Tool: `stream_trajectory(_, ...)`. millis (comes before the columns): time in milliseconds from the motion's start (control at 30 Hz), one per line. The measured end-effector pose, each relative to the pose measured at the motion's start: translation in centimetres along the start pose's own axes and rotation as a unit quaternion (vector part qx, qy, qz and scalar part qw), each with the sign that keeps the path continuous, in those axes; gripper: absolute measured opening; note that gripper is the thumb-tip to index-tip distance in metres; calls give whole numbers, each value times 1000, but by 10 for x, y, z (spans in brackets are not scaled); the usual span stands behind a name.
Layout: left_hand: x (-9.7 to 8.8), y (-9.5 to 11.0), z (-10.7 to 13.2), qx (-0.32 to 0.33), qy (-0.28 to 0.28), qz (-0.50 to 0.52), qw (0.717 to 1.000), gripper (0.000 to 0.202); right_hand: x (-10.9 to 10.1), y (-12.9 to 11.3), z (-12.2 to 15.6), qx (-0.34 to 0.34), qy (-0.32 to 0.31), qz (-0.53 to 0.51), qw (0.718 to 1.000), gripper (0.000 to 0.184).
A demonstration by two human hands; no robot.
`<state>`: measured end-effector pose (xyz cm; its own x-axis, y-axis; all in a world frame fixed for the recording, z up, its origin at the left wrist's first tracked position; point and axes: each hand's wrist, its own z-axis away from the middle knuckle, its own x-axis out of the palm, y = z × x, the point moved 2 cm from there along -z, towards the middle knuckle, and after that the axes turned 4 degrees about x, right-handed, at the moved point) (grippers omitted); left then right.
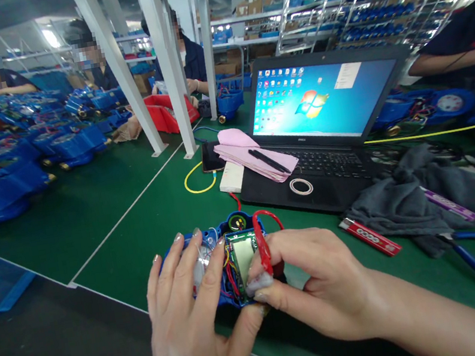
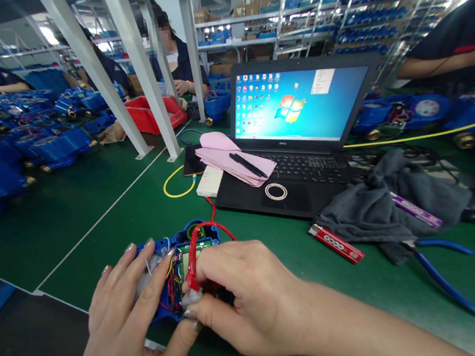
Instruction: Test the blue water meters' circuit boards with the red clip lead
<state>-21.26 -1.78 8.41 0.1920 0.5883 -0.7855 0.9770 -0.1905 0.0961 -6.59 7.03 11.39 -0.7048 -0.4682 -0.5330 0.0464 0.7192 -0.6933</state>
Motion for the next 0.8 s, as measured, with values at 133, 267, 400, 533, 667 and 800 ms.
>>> stream_trajectory(133,-1,0,1,0,-4,0,1000,55,-1,0,0,2,1,-1,1000,6)
stream_trajectory(267,-1,0,1,2,-4,-2,1000,54,-1,0,-1,-2,1,-1,1000,6)
stream_trajectory(400,-1,0,-1,5,-4,-4,1000,54,0,1,-1,-2,1,-3,1000,7)
stream_trajectory(533,-1,1,-1,7,-4,-3,1000,53,0,2,0,-4,6,-6,1000,7)
stream_trajectory(667,-1,1,0,5,-3,-6,1000,53,0,1,0,-4,1,-4,1000,6)
stream_trajectory(800,-1,0,1,2,-5,-5,1000,54,1,1,0,-4,6,-6,1000,6)
